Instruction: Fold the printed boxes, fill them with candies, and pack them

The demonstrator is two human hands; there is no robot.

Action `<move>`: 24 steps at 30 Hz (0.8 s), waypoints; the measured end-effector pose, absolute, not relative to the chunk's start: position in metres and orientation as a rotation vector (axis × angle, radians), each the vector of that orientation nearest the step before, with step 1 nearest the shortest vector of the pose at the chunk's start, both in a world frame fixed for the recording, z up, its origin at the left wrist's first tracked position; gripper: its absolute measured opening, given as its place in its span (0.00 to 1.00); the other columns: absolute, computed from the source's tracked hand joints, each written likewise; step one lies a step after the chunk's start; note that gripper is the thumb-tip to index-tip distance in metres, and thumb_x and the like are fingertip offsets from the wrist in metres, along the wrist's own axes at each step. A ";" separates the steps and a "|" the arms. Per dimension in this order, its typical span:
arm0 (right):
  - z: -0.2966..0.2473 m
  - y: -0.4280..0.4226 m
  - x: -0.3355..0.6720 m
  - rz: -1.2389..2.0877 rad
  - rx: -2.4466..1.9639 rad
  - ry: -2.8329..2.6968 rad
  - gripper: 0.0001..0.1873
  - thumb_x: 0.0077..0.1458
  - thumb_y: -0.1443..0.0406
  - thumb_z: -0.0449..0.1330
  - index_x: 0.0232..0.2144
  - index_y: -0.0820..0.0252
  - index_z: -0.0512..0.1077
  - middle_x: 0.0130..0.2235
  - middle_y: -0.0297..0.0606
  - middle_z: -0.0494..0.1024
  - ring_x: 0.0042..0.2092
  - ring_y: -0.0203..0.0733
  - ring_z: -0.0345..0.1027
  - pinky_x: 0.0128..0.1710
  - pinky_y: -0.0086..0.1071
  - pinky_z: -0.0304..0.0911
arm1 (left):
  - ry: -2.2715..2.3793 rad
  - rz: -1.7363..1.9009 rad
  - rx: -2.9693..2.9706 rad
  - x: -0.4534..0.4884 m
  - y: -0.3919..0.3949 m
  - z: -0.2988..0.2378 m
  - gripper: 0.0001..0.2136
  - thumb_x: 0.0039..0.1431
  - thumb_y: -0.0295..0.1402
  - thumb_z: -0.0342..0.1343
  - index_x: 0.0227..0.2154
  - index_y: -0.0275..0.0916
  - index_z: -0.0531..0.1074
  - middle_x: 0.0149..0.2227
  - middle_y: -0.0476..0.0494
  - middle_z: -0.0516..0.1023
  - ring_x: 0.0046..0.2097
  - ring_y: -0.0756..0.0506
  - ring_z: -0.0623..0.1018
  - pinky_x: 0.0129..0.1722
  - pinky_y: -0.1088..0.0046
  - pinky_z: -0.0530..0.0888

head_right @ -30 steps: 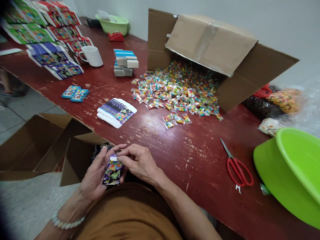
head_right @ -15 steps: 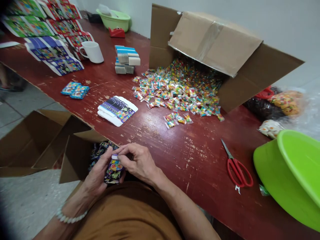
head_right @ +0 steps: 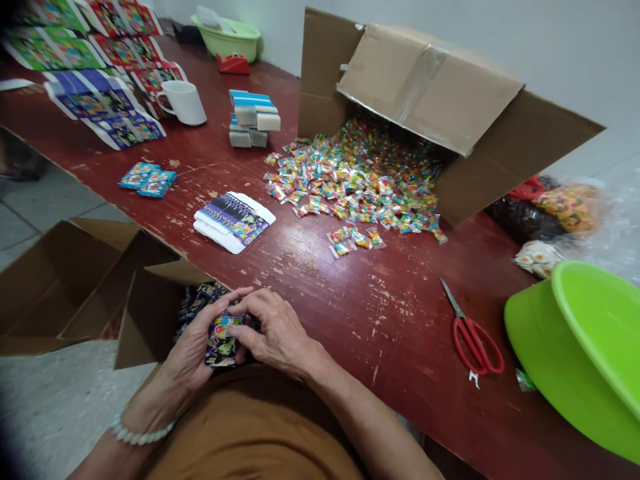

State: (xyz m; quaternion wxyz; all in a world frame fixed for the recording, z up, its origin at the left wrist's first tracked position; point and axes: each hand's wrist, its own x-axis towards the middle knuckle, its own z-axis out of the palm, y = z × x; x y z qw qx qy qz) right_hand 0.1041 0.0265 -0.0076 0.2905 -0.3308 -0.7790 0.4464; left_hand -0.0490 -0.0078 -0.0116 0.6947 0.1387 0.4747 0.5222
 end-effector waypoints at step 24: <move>-0.032 0.191 0.055 0.936 -1.487 -1.460 0.13 0.51 0.60 0.66 0.37 0.59 0.70 0.44 0.41 0.75 0.48 0.48 0.67 0.53 0.43 0.60 | 1.748 1.355 0.967 -0.108 0.002 -0.035 0.20 0.54 0.45 0.63 0.47 0.42 0.73 0.48 0.41 0.78 0.47 0.40 0.76 0.53 0.64 0.71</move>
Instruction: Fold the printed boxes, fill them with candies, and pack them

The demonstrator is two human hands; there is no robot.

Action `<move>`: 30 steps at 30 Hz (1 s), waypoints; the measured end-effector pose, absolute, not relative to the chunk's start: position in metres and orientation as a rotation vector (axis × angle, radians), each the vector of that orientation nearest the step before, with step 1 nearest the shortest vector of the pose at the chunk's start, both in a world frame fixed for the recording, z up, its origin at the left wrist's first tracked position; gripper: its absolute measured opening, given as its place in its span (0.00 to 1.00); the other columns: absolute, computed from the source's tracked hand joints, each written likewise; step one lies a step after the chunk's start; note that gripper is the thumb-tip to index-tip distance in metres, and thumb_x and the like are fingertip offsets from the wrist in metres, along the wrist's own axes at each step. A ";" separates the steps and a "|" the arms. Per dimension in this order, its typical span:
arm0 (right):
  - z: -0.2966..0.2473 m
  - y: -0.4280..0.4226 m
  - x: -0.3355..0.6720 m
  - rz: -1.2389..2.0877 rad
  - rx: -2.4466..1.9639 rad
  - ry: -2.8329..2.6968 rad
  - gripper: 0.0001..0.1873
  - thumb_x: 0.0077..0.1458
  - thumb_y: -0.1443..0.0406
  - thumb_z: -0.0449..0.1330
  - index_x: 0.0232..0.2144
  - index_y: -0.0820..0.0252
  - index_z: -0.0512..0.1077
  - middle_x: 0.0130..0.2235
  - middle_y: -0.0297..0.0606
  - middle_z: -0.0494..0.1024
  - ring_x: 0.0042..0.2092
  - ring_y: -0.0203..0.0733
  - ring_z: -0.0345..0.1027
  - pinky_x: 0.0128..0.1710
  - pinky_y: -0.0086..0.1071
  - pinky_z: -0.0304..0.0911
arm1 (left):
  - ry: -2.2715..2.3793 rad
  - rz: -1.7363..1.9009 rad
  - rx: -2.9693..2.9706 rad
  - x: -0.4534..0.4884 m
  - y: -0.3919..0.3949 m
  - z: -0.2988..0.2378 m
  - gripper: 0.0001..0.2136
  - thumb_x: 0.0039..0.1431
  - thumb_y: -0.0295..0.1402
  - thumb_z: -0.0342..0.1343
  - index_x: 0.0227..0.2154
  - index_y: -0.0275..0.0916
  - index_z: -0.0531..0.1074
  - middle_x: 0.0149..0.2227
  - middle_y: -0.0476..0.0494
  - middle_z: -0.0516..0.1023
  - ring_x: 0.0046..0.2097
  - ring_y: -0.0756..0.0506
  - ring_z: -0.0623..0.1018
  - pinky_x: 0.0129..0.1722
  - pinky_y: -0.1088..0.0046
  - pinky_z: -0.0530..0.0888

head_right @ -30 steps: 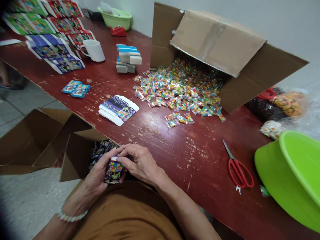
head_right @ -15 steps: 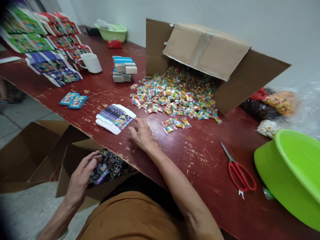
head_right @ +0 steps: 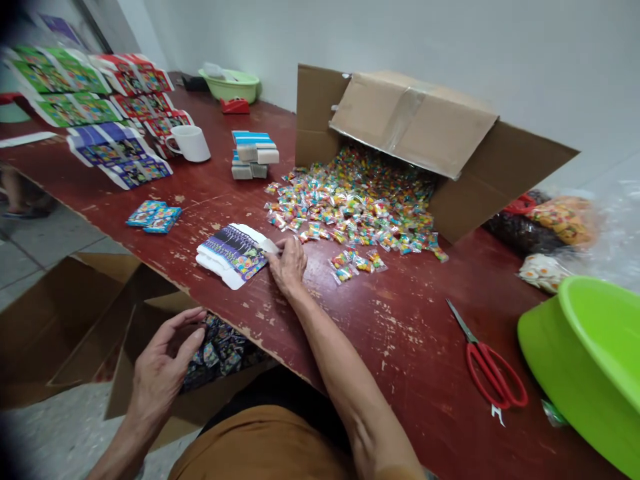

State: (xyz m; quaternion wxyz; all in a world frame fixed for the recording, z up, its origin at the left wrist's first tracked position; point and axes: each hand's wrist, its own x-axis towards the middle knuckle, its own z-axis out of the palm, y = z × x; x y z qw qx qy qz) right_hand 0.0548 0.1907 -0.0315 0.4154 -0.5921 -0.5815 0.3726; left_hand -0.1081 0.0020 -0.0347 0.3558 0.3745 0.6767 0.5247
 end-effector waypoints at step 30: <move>-0.004 0.048 0.103 1.548 -1.083 -1.212 0.13 0.53 0.56 0.66 0.30 0.60 0.73 0.26 0.31 0.75 0.24 0.32 0.64 0.24 0.26 0.61 | 1.265 1.110 0.764 -0.036 0.006 0.008 0.18 0.48 0.40 0.71 0.39 0.36 0.75 0.36 0.45 0.84 0.37 0.46 0.82 0.37 0.75 0.77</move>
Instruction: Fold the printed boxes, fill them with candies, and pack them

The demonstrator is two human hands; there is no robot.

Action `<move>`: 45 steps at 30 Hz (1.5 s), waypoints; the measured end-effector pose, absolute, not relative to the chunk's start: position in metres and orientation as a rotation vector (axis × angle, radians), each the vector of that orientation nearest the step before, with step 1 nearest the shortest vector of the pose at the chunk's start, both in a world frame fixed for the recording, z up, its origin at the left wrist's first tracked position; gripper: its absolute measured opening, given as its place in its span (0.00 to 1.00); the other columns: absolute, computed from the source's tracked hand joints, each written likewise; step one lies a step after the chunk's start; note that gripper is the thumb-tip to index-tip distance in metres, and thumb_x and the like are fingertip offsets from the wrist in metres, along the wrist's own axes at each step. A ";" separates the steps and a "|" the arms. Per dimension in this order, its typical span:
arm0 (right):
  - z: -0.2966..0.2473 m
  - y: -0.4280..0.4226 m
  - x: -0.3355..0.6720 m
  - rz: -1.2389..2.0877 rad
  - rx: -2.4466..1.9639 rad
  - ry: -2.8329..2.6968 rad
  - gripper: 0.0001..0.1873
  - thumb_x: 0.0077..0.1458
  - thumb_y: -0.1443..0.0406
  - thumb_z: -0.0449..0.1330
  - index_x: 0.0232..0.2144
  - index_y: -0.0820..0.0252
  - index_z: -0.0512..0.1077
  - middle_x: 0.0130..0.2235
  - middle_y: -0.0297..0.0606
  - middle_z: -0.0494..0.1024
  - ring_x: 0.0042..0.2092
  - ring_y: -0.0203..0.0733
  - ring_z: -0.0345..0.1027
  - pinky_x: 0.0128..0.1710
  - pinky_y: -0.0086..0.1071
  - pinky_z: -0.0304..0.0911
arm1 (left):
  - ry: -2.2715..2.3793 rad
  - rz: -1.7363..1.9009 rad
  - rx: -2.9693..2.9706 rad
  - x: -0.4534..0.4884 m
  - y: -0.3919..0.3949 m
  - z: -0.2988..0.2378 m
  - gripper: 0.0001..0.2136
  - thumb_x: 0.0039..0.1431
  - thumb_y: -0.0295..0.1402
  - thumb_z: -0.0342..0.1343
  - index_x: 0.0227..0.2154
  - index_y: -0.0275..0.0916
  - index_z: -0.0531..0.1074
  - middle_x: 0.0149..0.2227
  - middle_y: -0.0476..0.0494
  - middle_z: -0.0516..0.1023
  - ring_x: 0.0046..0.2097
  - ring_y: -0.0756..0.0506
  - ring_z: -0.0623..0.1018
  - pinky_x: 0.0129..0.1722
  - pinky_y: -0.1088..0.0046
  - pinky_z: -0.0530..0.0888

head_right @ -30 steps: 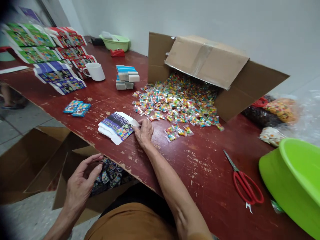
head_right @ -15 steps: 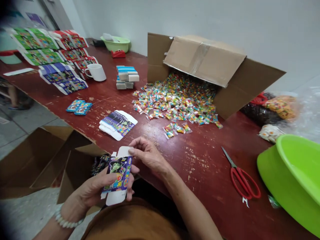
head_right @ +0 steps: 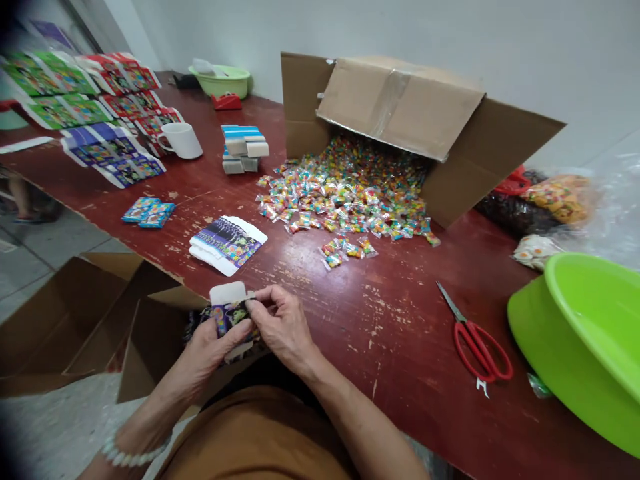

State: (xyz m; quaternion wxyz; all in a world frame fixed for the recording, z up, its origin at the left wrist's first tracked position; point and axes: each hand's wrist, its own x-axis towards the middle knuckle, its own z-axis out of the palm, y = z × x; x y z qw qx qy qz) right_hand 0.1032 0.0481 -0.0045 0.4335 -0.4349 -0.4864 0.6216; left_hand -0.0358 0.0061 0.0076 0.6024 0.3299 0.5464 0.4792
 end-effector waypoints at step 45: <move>0.005 0.056 0.102 1.873 -0.855 -1.263 0.15 0.51 0.55 0.69 0.29 0.60 0.72 0.40 0.39 0.81 0.23 0.31 0.69 0.21 0.28 0.67 | 1.120 1.057 0.660 -0.043 -0.003 -0.011 0.37 0.59 0.62 0.49 0.61 0.38 0.68 0.27 0.44 0.79 0.19 0.50 0.72 0.18 0.77 0.68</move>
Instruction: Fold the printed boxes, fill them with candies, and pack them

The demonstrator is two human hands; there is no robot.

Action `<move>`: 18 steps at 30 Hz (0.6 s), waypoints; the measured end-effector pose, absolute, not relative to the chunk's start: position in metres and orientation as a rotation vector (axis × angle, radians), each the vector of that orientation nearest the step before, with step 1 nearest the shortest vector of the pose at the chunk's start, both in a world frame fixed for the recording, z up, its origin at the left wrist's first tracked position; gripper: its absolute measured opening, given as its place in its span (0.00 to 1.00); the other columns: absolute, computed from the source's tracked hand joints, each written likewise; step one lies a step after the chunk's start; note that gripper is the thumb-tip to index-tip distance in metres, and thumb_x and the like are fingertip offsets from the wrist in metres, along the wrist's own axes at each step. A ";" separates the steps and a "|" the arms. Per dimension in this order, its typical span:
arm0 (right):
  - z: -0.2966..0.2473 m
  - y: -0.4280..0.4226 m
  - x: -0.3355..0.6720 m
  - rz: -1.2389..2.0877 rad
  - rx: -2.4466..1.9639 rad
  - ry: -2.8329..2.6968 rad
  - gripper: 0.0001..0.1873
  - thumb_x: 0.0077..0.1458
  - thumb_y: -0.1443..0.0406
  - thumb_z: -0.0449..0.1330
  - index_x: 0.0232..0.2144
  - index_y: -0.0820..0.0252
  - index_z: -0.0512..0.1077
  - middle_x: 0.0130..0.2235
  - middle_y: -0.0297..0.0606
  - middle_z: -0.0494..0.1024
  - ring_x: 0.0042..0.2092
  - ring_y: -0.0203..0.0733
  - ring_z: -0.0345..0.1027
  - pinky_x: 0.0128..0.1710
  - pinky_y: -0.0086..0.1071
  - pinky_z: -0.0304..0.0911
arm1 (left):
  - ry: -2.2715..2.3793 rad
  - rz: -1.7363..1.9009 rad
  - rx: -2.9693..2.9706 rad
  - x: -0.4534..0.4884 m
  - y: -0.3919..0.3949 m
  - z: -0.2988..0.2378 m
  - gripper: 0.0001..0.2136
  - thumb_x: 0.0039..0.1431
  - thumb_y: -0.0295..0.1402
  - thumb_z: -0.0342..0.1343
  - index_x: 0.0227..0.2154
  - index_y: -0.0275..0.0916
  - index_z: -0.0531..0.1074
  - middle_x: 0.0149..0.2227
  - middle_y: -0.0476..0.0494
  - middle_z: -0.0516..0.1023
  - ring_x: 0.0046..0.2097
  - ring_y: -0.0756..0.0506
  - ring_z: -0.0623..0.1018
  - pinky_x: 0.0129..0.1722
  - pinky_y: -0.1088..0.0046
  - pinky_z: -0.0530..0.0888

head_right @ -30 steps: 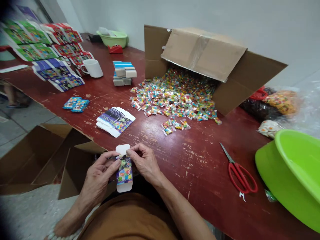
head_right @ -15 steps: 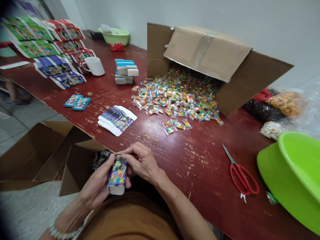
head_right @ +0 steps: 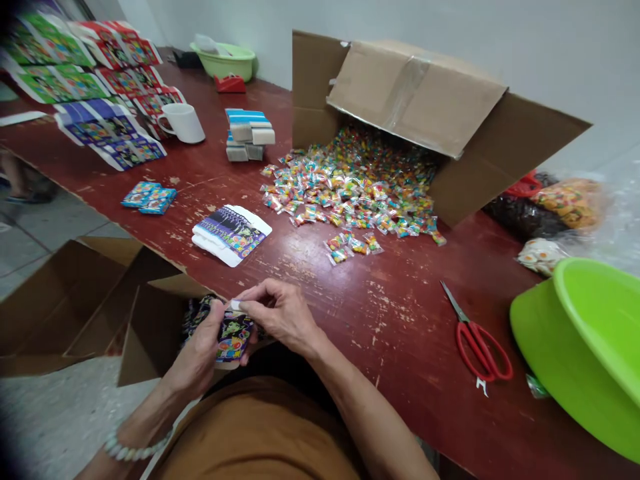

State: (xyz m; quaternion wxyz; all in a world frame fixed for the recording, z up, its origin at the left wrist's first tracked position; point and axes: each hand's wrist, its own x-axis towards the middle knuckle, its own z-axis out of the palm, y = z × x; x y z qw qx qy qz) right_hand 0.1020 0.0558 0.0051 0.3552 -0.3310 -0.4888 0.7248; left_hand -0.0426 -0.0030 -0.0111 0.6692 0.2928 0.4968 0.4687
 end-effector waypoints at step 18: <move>0.003 0.058 0.108 1.884 -0.916 -1.362 0.11 0.54 0.58 0.66 0.34 0.60 0.79 0.30 0.34 0.79 0.26 0.34 0.70 0.26 0.29 0.69 | 1.062 0.958 0.658 -0.045 0.003 -0.003 0.29 0.60 0.53 0.56 0.58 0.41 0.72 0.26 0.44 0.78 0.23 0.48 0.74 0.20 0.76 0.71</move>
